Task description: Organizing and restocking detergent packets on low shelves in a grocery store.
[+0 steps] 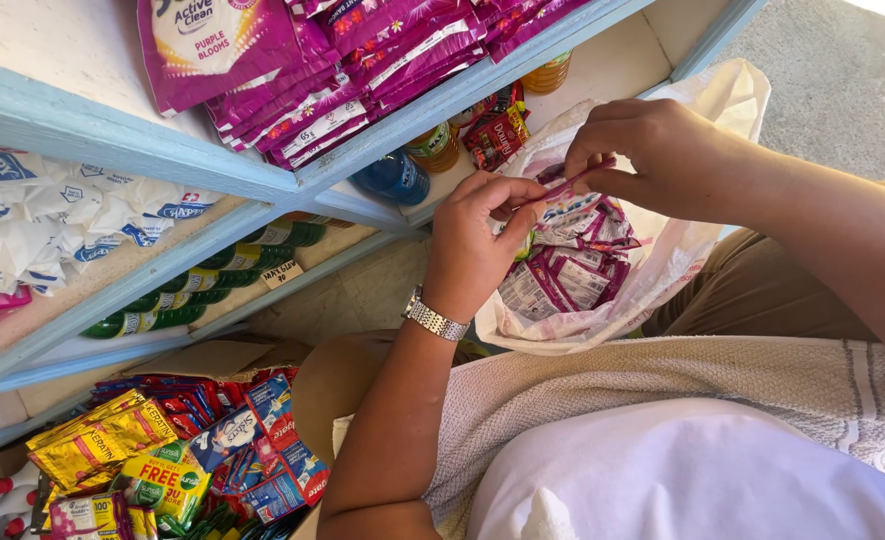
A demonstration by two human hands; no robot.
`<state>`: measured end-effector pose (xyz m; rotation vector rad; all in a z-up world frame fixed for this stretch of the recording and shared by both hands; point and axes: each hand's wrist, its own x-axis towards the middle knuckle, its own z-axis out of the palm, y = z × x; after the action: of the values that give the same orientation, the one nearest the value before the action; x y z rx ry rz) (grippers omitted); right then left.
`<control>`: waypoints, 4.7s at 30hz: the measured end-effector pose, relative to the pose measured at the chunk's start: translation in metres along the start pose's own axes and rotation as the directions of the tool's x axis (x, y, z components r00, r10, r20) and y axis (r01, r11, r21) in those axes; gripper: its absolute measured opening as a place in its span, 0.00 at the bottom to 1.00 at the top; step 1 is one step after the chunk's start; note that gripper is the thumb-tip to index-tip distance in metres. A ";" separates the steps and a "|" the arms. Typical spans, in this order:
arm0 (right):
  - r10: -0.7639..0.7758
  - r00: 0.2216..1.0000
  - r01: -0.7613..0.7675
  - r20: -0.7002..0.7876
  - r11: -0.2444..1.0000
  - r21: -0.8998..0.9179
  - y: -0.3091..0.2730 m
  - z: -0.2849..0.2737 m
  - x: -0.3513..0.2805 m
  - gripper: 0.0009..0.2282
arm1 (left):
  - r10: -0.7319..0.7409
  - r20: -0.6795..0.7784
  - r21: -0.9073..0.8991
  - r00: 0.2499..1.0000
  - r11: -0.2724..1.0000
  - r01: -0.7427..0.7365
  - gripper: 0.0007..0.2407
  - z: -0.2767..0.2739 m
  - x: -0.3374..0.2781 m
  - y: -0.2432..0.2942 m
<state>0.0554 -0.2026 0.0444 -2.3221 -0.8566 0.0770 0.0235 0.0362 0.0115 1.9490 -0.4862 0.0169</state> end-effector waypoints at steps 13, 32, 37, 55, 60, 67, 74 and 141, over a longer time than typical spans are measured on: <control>0.009 0.997 -0.009 0.071 1.000 -0.007 0.001 0.011 0.000 0.09 | 0.006 -0.001 0.002 1.000 1.000 -0.006 0.09 0.002 -0.002 -0.001; 0.082 0.996 -0.081 0.022 0.997 -0.008 0.000 0.004 -0.004 0.07 | 0.333 -0.055 0.377 0.941 0.880 -0.289 0.09 0.005 -0.005 0.004; 0.122 0.991 -0.122 0.048 0.993 -0.008 -0.003 0.003 -0.006 0.07 | 0.394 -0.055 0.427 0.917 0.840 -0.335 0.09 0.002 -0.004 0.010; 0.010 0.991 -0.018 0.131 0.998 0.054 0.001 -0.006 -0.015 0.29 | 0.323 -0.233 0.138 0.917 0.945 -0.298 0.06 0.011 -0.011 0.006; -0.041 0.989 0.001 0.141 0.963 0.268 0.014 0.019 -0.019 0.33 | 0.356 -0.376 0.073 0.856 0.932 -0.356 0.08 0.010 -0.015 0.026; 0.223 0.971 -0.238 0.083 0.919 0.313 -0.006 0.019 -0.017 0.16 | 0.138 -0.260 -0.462 0.956 0.851 -0.249 0.20 0.010 -0.006 -0.009; 0.170 0.975 -0.064 -0.143 0.831 0.552 -0.003 -0.002 -0.019 0.17 | -0.197 0.353 -0.849 0.915 0.344 0.402 0.39 0.050 -0.023 -0.093; 0.058 0.984 -0.155 0.171 0.755 0.637 0.004 0.052 0.004 0.35 | -0.200 0.039 -0.855 0.979 0.501 0.136 0.22 0.007 0.014 -0.046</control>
<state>0.0468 -0.1737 0.0013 -1.7056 -0.6243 0.5157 0.0509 0.0407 -0.0282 0.9723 -0.1736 -0.2494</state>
